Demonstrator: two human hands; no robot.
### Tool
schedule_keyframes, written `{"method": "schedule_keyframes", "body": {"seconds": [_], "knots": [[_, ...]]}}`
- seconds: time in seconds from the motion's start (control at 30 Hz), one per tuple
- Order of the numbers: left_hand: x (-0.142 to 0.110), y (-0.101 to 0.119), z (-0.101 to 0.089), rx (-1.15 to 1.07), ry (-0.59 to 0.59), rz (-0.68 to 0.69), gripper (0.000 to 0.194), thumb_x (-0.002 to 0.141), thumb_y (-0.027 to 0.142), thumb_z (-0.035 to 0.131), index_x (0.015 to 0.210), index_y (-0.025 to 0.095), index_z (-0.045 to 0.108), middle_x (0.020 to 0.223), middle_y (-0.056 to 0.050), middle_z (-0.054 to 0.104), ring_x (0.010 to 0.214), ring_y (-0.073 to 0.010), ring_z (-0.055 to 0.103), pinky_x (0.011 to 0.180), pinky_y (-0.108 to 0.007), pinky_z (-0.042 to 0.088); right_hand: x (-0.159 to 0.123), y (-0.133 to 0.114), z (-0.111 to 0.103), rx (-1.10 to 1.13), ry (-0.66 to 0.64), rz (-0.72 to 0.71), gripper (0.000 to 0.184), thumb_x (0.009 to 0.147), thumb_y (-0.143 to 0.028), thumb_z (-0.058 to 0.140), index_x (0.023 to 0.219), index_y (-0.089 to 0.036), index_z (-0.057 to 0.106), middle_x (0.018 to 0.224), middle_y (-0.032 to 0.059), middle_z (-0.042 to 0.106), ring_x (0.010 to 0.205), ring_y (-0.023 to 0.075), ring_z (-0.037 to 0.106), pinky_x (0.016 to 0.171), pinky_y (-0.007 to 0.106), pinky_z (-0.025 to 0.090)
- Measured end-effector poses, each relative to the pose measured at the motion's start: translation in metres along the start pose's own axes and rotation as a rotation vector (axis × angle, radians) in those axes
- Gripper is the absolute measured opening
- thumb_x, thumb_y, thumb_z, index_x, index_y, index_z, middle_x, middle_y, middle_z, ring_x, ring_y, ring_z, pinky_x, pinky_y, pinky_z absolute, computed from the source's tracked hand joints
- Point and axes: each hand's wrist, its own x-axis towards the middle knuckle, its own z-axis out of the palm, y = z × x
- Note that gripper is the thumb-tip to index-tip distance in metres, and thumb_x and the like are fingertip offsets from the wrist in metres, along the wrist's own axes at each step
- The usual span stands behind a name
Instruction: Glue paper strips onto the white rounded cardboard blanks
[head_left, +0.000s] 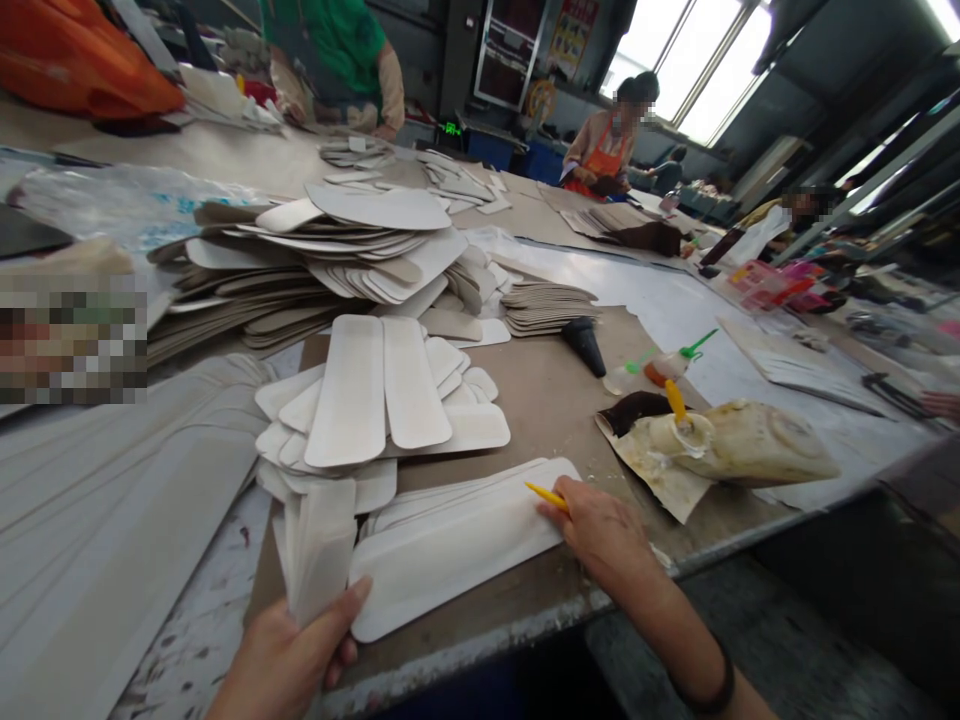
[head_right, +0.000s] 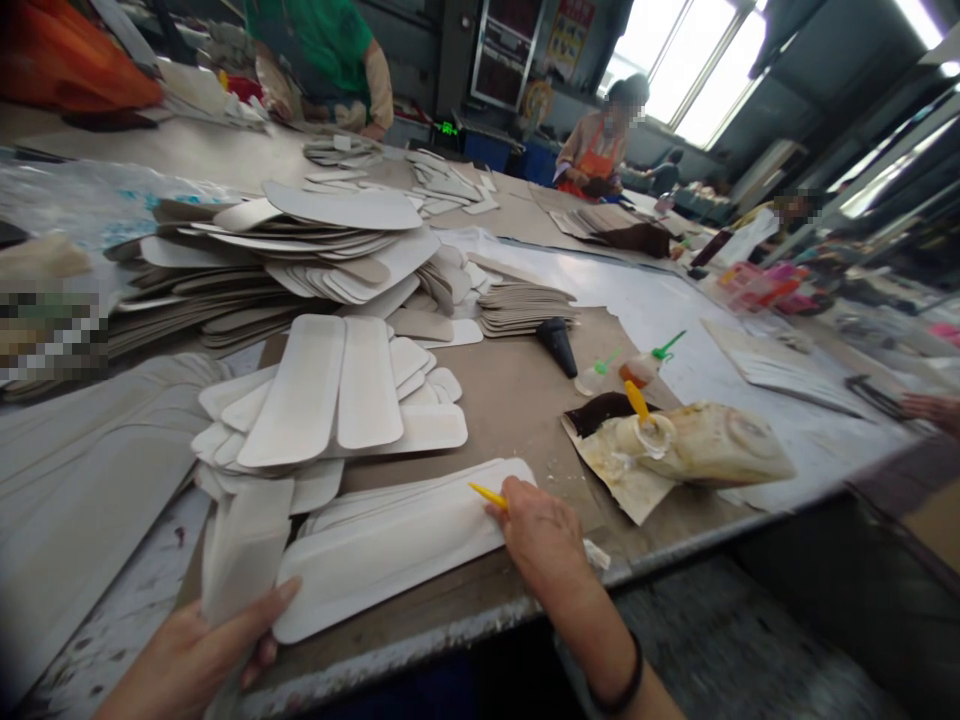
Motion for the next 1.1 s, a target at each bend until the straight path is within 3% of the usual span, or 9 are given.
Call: {"method": "schedule_keyframes", "body": {"seconds": [0.2,0.4,0.5,0.67,0.8,0.93,1.1], "knots": [[0.004,-0.004,0.001,0.02,-0.01,0.002,0.043,0.05,0.054,0.072,0.04,0.017,0.053,0.036,-0.002,0.052,0.037,-0.0132,0.043,0.043,-0.026,0.032,0.003,0.007,0.002,0.012,0.001,0.008,0.015,0.091,-0.031,0.047,0.083,-0.02,0.055,0.082,0.0048,0.068,0.076,0.0218,0.065,0.055,0.027,0.033],[0.005,-0.006,0.001,0.007,-0.015,0.014,0.043,0.051,0.055,0.071,0.041,0.018,0.052,0.036,-0.002,0.052,0.035,-0.0123,0.041,0.042,-0.026,0.031,-0.013,0.031,0.009,0.117,0.201,0.088,0.021,0.091,-0.034,0.043,0.075,-0.022,0.049,0.07,0.0046,0.062,0.067,0.0218,0.061,0.057,0.029,0.036],[0.001,-0.002,-0.001,-0.014,-0.042,0.017,0.039,0.053,0.051,0.07,0.042,0.018,0.053,0.036,-0.001,0.052,0.036,-0.012,0.041,0.043,-0.026,0.032,-0.021,0.033,0.013,0.258,0.212,0.134,0.024,0.09,-0.035,0.037,0.071,-0.023,0.046,0.062,0.0034,0.058,0.06,0.0217,0.058,0.056,0.03,0.036],[-0.007,0.004,-0.004,-0.063,-0.061,0.03,0.035,0.052,0.047,0.07,0.043,0.019,0.053,0.035,0.001,0.049,0.039,-0.0123,0.04,0.044,-0.025,0.032,-0.024,0.022,0.015,0.614,0.186,0.214,0.023,0.085,-0.042,0.042,0.074,-0.023,0.05,0.06,0.0021,0.058,0.06,0.0225,0.059,0.057,0.032,0.04],[-0.011,0.002,-0.008,-0.119,-0.095,0.045,0.036,0.054,0.049,0.07,0.047,0.017,0.054,0.039,0.002,0.05,0.042,-0.0109,0.042,0.046,-0.023,0.031,-0.027,0.017,0.014,0.996,0.04,0.292,0.032,0.077,-0.053,0.053,0.075,-0.02,0.051,0.051,-0.0035,0.053,0.043,0.0161,0.053,0.042,0.026,0.039],[-0.011,-0.002,-0.016,-0.164,-0.189,0.043,0.038,0.058,0.048,0.07,0.05,0.015,0.054,0.042,0.002,0.051,0.043,-0.0085,0.04,0.046,-0.021,0.028,-0.033,0.016,0.015,1.26,0.021,0.382,0.037,0.068,-0.049,0.068,0.079,-0.015,0.057,0.042,-0.0058,0.051,0.037,0.0104,0.047,0.037,0.02,0.034],[-0.011,-0.004,-0.027,-0.359,-0.31,-0.001,0.034,0.059,0.042,0.075,0.059,0.014,0.055,0.049,0.004,0.05,0.047,-0.007,0.04,0.047,-0.019,0.03,-0.042,0.011,0.017,1.608,-0.026,0.436,0.045,0.057,-0.046,0.079,0.082,-0.016,0.058,0.05,-0.0076,0.052,0.036,0.0028,0.042,0.033,0.011,0.031]]}}
